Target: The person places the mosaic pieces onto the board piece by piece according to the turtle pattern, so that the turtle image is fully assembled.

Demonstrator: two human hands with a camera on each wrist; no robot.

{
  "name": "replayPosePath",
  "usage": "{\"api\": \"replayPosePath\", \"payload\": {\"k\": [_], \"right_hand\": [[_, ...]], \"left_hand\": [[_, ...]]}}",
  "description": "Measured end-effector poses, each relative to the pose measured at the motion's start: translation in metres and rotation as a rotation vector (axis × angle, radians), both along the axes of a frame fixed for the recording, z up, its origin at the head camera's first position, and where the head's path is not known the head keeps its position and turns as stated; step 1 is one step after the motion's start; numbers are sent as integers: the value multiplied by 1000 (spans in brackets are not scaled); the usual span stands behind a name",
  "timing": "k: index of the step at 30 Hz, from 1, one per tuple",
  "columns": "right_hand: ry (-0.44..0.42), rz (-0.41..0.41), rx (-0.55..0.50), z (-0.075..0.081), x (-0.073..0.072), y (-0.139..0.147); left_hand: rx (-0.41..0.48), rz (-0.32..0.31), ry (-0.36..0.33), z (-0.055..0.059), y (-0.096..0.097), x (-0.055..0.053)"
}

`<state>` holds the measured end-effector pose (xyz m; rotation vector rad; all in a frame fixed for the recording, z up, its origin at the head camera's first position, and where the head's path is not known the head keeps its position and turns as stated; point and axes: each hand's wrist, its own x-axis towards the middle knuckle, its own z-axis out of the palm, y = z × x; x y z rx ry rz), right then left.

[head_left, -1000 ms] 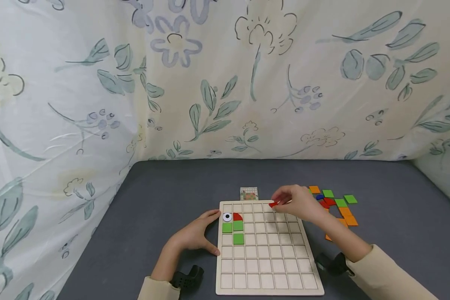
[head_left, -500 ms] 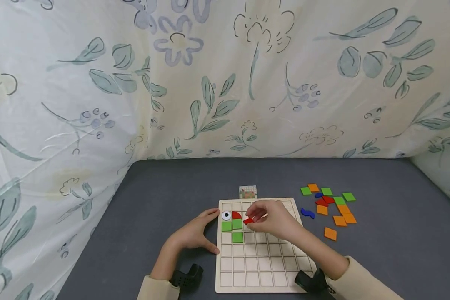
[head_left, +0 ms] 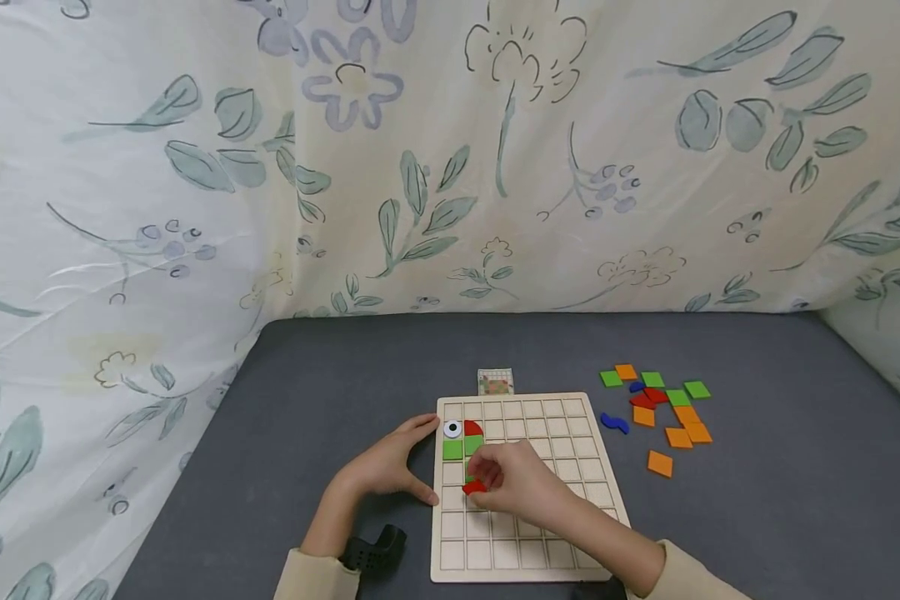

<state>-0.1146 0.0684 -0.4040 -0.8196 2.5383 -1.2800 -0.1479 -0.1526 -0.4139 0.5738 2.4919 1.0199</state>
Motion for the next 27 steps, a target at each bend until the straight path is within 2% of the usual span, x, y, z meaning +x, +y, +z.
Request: {"api": "replayPosePath", "payload": {"k": [6, 18, 22, 27], "right_hand": [[62, -14, 67, -8, 5, -4], [211, -76, 193, -10, 8, -11], [195, -88, 232, -8, 9, -10], [139, -67, 214, -3, 10, -6]], "left_hand": [[-4, -2, 1, -1, 0, 0], [-14, 9, 10, -2, 2, -1], [-18, 15, 14, -3, 1, -1], [-25, 15, 20, -4, 1, -1]]}}
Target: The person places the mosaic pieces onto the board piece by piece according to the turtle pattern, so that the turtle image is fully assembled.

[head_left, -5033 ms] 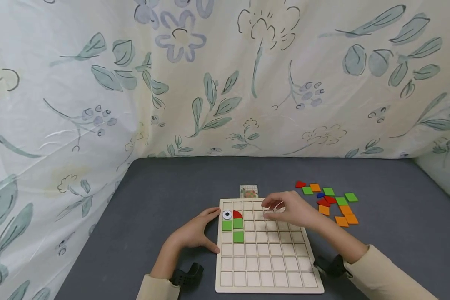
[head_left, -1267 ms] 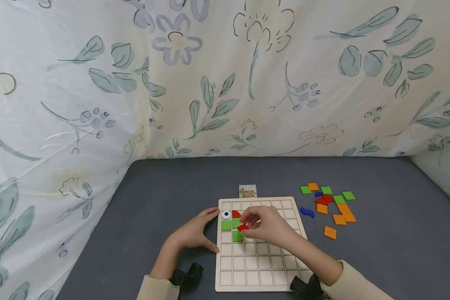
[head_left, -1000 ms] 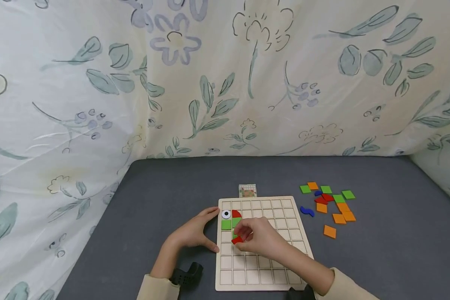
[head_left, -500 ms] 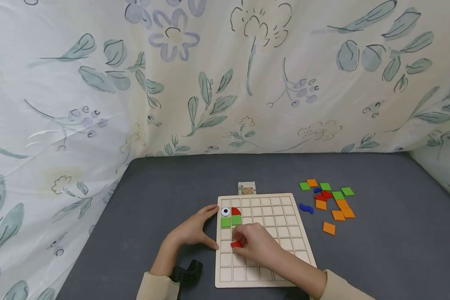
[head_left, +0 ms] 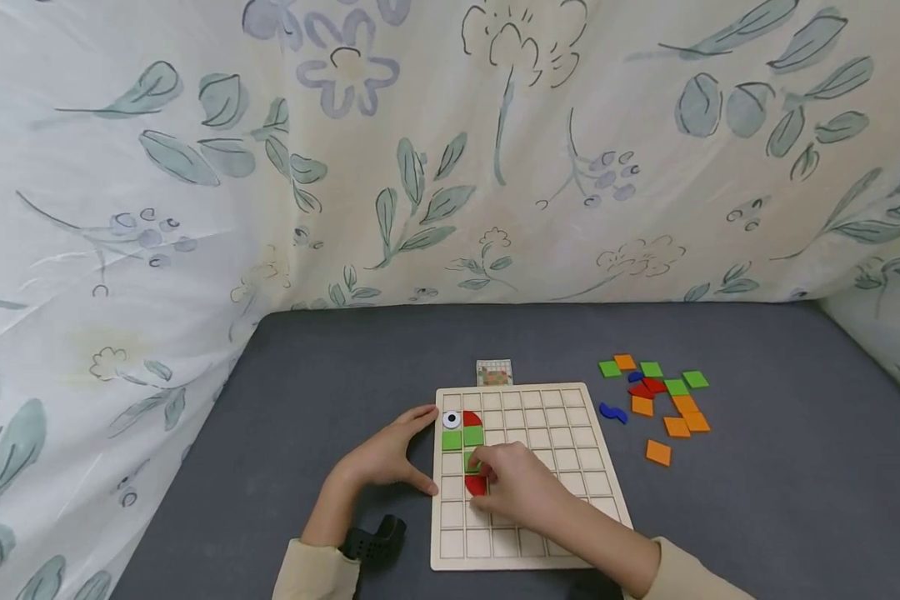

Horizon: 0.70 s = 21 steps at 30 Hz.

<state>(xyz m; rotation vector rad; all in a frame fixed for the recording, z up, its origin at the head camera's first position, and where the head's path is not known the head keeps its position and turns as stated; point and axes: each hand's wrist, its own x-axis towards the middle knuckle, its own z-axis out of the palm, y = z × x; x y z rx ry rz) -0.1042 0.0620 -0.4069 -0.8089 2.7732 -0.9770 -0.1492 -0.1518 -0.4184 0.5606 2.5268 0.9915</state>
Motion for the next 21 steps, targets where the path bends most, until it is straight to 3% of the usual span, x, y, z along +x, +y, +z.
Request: {"api": "replayPosePath", "payload": {"k": [11, 21], "right_hand": [[3, 10, -33, 0, -3, 3], [-52, -5, -21, 4, -2, 6]], "left_hand": [[-5, -2, 4, 0, 0, -1], [-3, -10, -6, 0, -1, 0]]}}
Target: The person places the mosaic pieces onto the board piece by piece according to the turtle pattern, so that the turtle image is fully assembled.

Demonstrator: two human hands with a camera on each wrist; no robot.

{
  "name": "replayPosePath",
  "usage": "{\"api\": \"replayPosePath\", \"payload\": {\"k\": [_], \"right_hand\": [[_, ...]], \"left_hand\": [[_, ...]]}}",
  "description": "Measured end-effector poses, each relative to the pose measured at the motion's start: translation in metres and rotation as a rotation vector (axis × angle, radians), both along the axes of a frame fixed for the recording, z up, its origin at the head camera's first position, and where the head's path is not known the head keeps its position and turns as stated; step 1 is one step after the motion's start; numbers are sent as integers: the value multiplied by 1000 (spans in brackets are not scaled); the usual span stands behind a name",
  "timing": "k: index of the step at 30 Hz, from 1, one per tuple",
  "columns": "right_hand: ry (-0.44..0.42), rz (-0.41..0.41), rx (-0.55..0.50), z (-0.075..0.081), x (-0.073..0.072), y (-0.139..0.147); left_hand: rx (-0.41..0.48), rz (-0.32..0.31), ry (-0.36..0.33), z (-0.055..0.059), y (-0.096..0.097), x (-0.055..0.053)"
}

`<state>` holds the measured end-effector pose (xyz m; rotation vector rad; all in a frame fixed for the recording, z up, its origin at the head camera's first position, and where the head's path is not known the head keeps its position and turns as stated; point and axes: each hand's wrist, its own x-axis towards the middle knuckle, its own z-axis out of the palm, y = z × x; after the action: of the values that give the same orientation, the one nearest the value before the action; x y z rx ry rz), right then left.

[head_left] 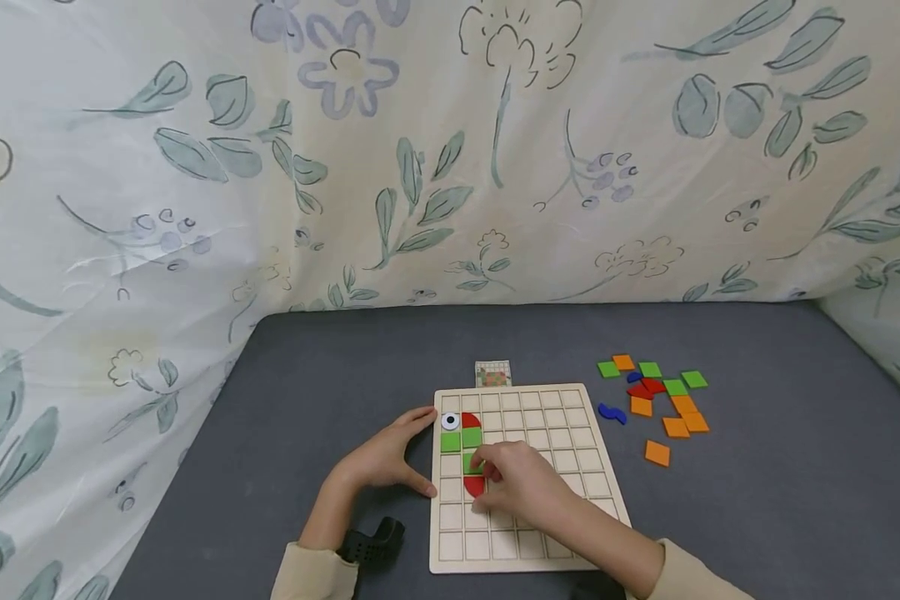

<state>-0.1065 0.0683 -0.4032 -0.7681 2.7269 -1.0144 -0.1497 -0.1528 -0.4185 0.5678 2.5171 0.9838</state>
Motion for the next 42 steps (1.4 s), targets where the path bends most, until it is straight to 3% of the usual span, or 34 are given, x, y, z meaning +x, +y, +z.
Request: {"api": "replayPosePath", "payload": {"k": [14, 20, 23, 33, 42], "right_hand": [[-51, 80, -63, -3, -6, 8], [-153, 158, -188, 9, -18, 39], [-176, 157, -231, 15, -26, 62], [-100, -58, -249, 14, -44, 140], [-23, -329, -24, 12, -58, 198]], "left_hand": [[0, -7, 8, 2, -1, 3], [-5, 2, 13, 5, -2, 4], [-2, 1, 8, 7, -3, 4], [0, 7, -5, 5, -4, 4], [7, -14, -18, 1, 0, 1]]}}
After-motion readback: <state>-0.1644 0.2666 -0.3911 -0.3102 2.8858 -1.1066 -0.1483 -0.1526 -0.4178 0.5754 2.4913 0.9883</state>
